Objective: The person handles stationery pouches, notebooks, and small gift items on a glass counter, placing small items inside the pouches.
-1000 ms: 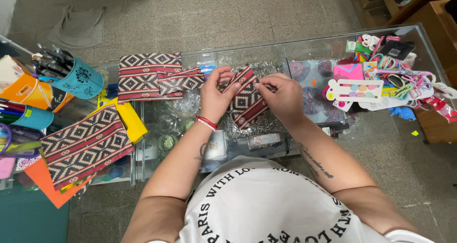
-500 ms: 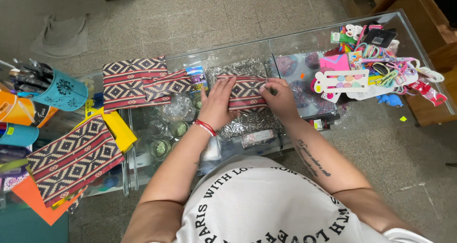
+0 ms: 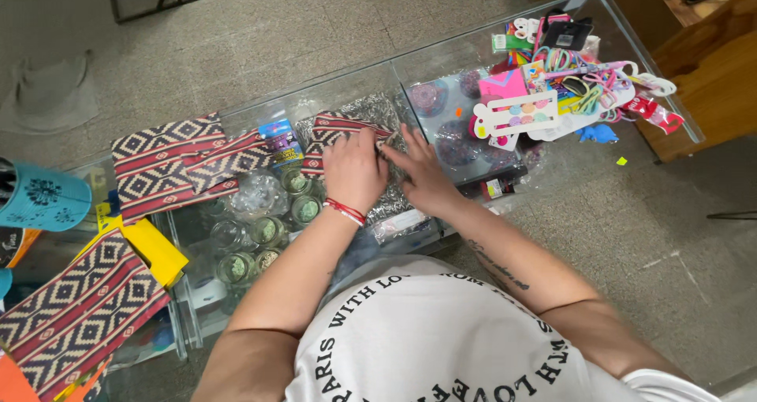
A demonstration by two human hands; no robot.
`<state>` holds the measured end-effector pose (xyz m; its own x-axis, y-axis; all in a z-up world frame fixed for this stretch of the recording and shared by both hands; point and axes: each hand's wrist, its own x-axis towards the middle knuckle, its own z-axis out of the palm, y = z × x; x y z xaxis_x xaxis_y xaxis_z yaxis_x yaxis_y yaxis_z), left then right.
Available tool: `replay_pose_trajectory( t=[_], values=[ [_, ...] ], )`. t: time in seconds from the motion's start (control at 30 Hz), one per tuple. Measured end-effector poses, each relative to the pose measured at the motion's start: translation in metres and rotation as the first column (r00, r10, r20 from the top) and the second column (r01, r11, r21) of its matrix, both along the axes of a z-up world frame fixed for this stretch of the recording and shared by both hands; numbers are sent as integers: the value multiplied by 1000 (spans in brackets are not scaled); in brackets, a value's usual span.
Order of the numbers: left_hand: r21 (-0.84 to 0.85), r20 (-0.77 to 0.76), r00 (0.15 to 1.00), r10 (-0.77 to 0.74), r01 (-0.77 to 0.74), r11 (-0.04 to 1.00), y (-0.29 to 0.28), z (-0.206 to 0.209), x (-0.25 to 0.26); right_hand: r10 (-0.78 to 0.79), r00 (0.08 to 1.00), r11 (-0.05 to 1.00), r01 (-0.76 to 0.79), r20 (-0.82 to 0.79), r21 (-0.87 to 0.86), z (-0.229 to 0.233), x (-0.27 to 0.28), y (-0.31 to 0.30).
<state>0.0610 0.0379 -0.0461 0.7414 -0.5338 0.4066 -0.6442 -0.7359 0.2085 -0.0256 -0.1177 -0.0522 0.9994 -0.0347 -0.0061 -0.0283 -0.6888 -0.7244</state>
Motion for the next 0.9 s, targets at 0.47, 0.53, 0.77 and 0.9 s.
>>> replay_pose_trajectory(
  t=[0.47,0.53,0.77,0.9],
  values=[
    [1,42,998,-41,41,999,-17,1,3,-206,899,763,395,387,-511,9,-32,-123],
    [11,41,999,-30,29,1000,-17,-7,4,-245,903,739,409,353,-535,10,-33,-148],
    [23,-22,1000,-21,22,999,-16,-14,3,-200,937,634,346,286,-692,-7,-26,-185],
    [22,-72,997,-32,33,999,-15,-9,2,-187,946,707,316,264,-633,4,-23,-175]
  ],
)
